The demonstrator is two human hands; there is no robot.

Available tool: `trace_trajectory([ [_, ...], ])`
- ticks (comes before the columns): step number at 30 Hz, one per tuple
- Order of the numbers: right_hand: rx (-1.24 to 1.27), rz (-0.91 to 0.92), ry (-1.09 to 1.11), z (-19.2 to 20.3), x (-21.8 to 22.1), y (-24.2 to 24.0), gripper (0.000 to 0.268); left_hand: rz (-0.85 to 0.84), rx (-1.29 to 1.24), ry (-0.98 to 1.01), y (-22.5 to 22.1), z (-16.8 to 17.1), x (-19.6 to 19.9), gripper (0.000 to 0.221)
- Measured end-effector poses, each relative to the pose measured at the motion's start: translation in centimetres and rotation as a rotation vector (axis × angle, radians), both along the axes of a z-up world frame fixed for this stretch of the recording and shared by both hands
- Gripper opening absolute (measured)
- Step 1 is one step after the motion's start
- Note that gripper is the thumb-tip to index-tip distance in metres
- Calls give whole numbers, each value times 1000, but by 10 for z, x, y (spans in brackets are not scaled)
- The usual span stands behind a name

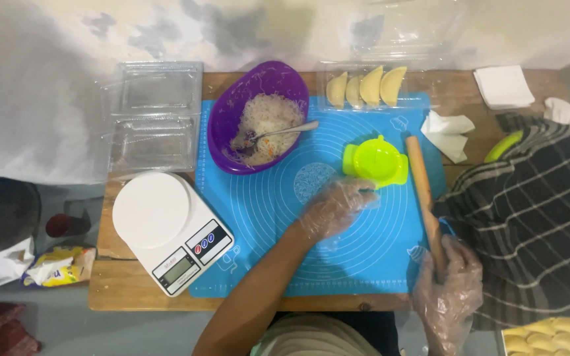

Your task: Weighing dough, rolling it out, and using a mold to fill and seal pastels.

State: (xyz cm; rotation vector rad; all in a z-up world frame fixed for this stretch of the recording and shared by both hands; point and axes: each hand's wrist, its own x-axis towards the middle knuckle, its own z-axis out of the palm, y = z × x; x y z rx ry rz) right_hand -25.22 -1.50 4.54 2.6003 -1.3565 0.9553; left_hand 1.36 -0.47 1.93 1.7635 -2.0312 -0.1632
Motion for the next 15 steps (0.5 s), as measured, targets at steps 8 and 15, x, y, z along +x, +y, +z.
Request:
trace_trajectory([
  [8, 2, -14, 13, -15, -7, -7, 39, 19, -242, -32, 1, -24, 1, 17],
  [15, -164, 164, -183, 10, 0, 1, 19, 2, -302, -121, -1, -19, -3, 28],
])
